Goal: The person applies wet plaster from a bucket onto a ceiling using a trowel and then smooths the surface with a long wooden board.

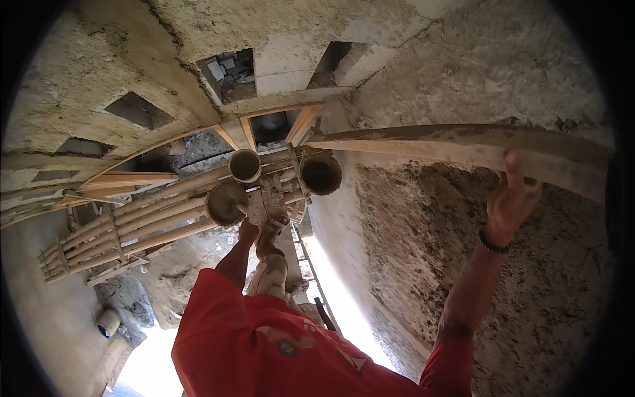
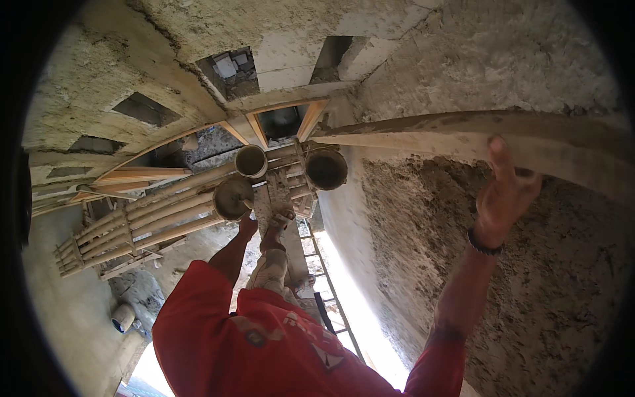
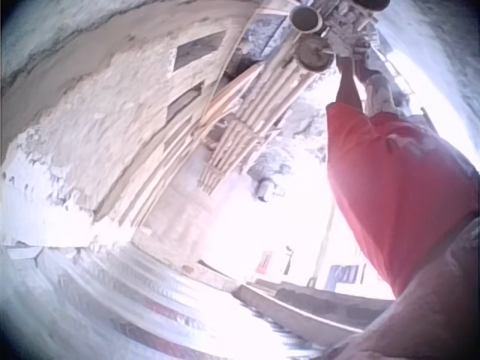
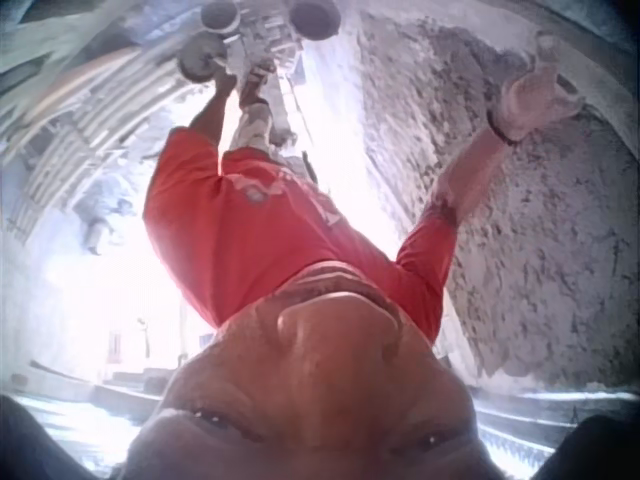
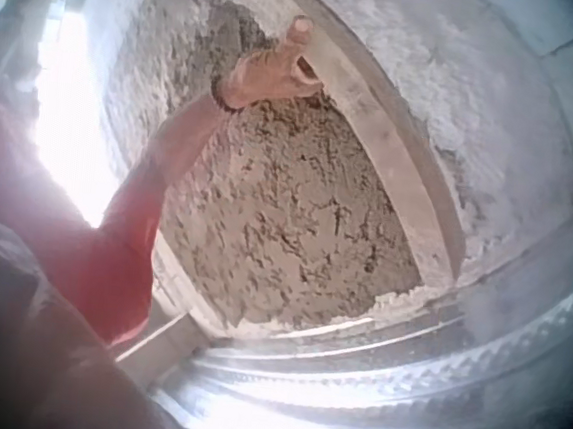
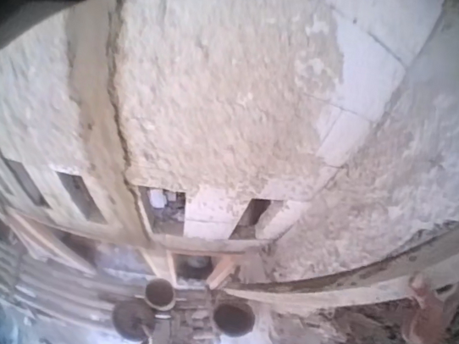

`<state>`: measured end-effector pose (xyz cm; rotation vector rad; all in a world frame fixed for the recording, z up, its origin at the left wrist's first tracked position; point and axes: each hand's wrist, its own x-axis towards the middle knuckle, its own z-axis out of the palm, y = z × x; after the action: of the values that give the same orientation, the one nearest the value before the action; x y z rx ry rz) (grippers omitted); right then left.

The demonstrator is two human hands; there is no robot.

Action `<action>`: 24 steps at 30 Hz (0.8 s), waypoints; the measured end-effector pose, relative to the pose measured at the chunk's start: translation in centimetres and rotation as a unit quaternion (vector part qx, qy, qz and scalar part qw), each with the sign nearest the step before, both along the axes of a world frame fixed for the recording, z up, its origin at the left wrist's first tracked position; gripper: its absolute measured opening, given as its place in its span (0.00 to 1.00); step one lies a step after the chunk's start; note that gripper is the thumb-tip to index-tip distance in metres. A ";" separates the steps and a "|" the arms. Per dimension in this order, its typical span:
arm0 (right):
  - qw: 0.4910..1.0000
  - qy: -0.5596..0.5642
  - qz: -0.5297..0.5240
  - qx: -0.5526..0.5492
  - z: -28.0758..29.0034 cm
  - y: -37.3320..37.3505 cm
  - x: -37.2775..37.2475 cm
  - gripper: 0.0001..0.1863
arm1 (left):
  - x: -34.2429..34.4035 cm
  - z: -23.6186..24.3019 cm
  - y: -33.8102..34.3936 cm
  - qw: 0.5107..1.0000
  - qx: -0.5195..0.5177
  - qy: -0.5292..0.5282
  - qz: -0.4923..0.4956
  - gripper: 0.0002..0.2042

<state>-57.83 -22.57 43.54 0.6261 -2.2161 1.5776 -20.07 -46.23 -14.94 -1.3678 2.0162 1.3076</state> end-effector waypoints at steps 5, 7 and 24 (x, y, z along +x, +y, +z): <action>0.996 -0.086 -0.028 -0.016 -5.7 -4.4 -6.1 0.30 | 8.6 0.7 -2.9 0.990 0.015 -0.051 0.128 0.26; 0.992 -0.119 -0.017 -0.034 -8.2 -6.5 -8.1 0.30 | 11.5 0.2 -3.2 0.978 0.050 -0.063 0.192 0.26; 0.945 -0.068 -0.245 0.206 -14.2 -9.3 -23.9 0.43 | 19.3 5.3 -5.6 0.935 0.156 -0.086 0.305 0.13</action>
<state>-81.70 -31.86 29.29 0.0438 -2.5668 0.9404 -0.75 -51.81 -9.62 -1.9425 1.2298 1.5966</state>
